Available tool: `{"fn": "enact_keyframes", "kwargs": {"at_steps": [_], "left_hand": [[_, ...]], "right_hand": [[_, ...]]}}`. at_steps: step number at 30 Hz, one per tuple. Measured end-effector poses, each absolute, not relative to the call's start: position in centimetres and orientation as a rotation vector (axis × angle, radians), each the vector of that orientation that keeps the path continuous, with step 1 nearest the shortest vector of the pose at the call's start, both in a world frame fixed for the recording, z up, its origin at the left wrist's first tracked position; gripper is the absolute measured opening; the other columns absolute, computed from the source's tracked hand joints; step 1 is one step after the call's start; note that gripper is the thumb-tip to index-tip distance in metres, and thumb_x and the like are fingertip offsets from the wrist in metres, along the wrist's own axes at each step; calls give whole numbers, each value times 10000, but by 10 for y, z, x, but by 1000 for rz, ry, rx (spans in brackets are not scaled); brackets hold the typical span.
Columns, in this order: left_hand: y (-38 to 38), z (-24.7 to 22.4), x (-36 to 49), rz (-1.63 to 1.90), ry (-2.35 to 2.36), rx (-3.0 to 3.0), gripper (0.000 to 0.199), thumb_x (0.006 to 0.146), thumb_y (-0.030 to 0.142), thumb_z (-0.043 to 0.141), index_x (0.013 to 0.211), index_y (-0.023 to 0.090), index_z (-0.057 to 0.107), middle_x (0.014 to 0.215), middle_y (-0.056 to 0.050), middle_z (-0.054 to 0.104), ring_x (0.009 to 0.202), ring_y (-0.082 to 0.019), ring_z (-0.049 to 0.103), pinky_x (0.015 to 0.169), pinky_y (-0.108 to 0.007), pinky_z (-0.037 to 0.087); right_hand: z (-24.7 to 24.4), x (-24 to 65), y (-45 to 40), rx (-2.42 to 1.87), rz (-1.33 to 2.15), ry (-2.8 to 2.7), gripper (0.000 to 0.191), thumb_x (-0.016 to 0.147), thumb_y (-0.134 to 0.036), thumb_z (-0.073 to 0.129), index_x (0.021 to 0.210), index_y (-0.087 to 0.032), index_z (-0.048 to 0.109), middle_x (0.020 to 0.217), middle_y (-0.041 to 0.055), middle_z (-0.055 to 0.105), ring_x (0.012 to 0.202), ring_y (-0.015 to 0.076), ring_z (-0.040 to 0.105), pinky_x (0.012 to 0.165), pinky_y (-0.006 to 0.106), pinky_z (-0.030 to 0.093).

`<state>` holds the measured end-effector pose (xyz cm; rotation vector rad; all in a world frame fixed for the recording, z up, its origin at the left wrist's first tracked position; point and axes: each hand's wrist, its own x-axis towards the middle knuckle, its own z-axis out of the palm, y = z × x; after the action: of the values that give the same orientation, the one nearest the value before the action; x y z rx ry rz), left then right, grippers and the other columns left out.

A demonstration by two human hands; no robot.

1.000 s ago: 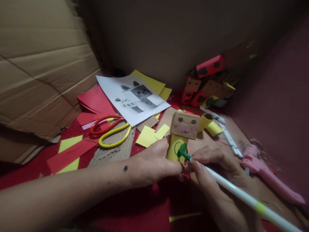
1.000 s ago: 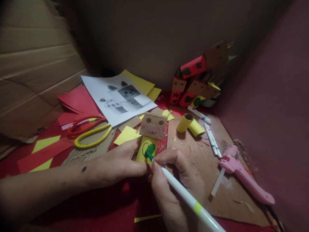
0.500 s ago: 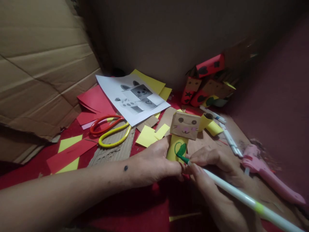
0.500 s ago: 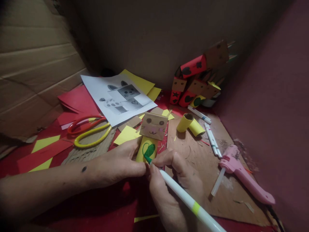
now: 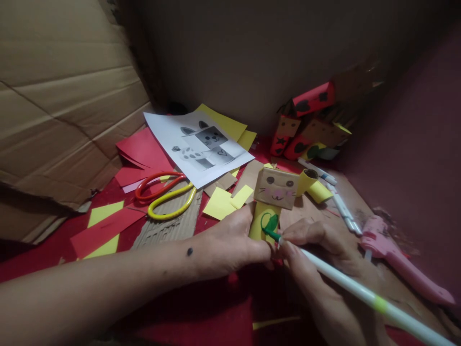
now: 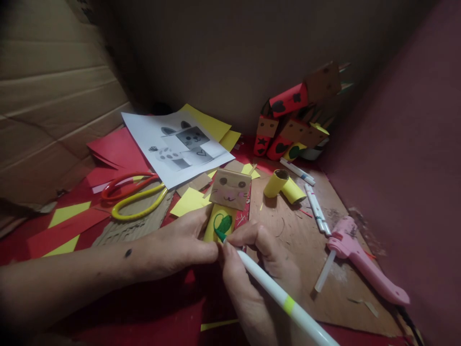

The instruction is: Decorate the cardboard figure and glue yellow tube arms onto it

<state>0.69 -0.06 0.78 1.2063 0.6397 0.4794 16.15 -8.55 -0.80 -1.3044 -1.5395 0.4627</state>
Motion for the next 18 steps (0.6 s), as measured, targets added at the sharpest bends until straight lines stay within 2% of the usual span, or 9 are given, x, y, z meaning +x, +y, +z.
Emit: {"fn": "enact_keyframes", "kwargs": {"at_steps": [2, 6, 9, 15, 18], "left_hand": [[-1, 8, 6, 478, 643, 1213, 565, 676, -13, 690, 1193, 165, 549, 863, 34, 619, 833, -144, 586, 735, -238, 484], [-3, 10, 6, 471, 649, 1212, 588, 676, -4, 693, 1216, 162, 531, 840, 37, 604, 812, -146, 579, 722, -246, 481], [-4, 12, 7, 466, 645, 1179, 607, 679, -5, 690, 1236, 159, 513, 852, 28, 617, 794, -146, 587, 724, -253, 492], [-5, 11, 7, 483, 636, 1143, 602, 670, -7, 699, 1217, 158, 509, 861, 24, 619, 818, -154, 599, 725, -247, 500], [-4, 11, 6, 474, 656, 1167, 533, 682, 1, 690, 1164, 165, 531, 838, 33, 615, 803, -143, 587, 692, -228, 492]], "right_hand": [[-9, 161, -85, -1291, 472, -1537, 113, 930, -220, 635, 857, -303, 609, 609, -71, 641, 491, 101, 611, 443, 165, 464], [-8, 160, -82, -1253, 528, -1518, 117, 942, -201, 618, 874, -294, 603, 698, -52, 692, 576, 110, 664, 469, 165, 483], [-6, 162, -82, -1218, 551, -1535, 118, 955, -196, 602, 881, -287, 599, 674, -47, 686, 588, 117, 668, 472, 172, 481], [-6, 163, -83, -1215, 529, -1558, 119, 953, -182, 598, 903, -290, 598, 711, -55, 693, 479, 84, 598, 442, 169, 471], [-8, 163, -84, -1253, 490, -1555, 131, 941, -184, 614, 879, -297, 598, 646, -57, 662, 590, 120, 670, 472, 166, 485]]}}
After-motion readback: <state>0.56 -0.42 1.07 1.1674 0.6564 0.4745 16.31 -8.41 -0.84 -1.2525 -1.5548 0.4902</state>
